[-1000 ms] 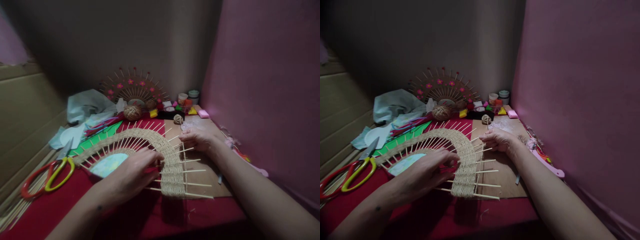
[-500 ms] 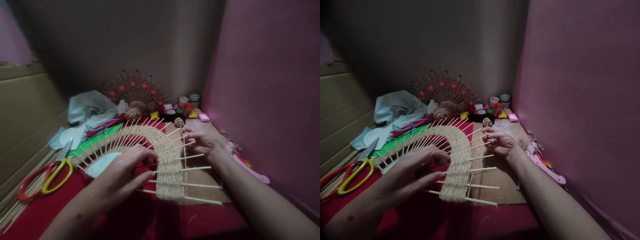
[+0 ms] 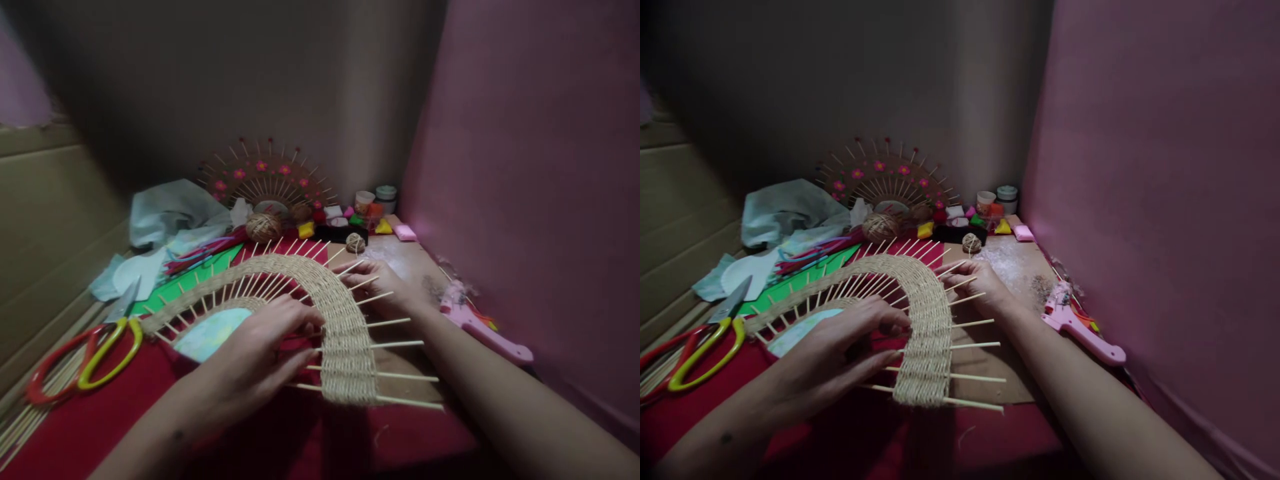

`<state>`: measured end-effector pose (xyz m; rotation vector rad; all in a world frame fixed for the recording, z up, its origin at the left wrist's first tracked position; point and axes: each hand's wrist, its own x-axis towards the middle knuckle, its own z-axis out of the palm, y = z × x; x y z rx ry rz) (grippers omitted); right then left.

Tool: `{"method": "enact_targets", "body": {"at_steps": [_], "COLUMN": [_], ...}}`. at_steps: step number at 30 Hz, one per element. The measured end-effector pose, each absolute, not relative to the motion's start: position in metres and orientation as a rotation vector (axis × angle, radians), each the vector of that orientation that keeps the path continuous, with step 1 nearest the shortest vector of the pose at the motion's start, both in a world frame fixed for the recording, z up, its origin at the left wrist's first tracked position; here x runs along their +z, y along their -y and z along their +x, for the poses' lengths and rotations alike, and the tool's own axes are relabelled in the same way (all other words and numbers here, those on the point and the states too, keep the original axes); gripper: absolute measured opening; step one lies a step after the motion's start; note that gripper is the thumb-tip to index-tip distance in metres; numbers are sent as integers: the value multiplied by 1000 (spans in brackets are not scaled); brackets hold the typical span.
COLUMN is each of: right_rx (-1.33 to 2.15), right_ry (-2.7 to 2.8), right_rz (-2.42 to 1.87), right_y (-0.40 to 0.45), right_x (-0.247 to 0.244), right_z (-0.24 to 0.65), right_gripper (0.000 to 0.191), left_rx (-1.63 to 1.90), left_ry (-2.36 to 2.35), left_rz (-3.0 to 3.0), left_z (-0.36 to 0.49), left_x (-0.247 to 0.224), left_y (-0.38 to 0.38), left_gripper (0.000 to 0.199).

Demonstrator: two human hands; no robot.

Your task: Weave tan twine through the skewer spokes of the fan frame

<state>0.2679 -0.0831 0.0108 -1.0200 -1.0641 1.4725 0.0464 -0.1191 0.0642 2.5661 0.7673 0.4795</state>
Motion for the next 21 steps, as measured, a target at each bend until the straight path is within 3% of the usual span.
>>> {"method": "enact_targets", "body": {"at_steps": [8,15,21], "right_rx": [1435,1406,1426], "right_ry": [1064,1114,1127], "right_rz": [-986,-950,-897], "right_y": [80,77,75], "right_x": [8,2,-2], "right_z": [270,271,272], "right_gripper": [23,20,23], "left_rx": [432,373,236], "left_ry": [-787,-655,-459], "left_rz": [2616,2723,3069], "left_z": [53,68,87], "left_x": [46,48,26], "left_y": [120,134,139], "left_gripper": [22,56,47]}}
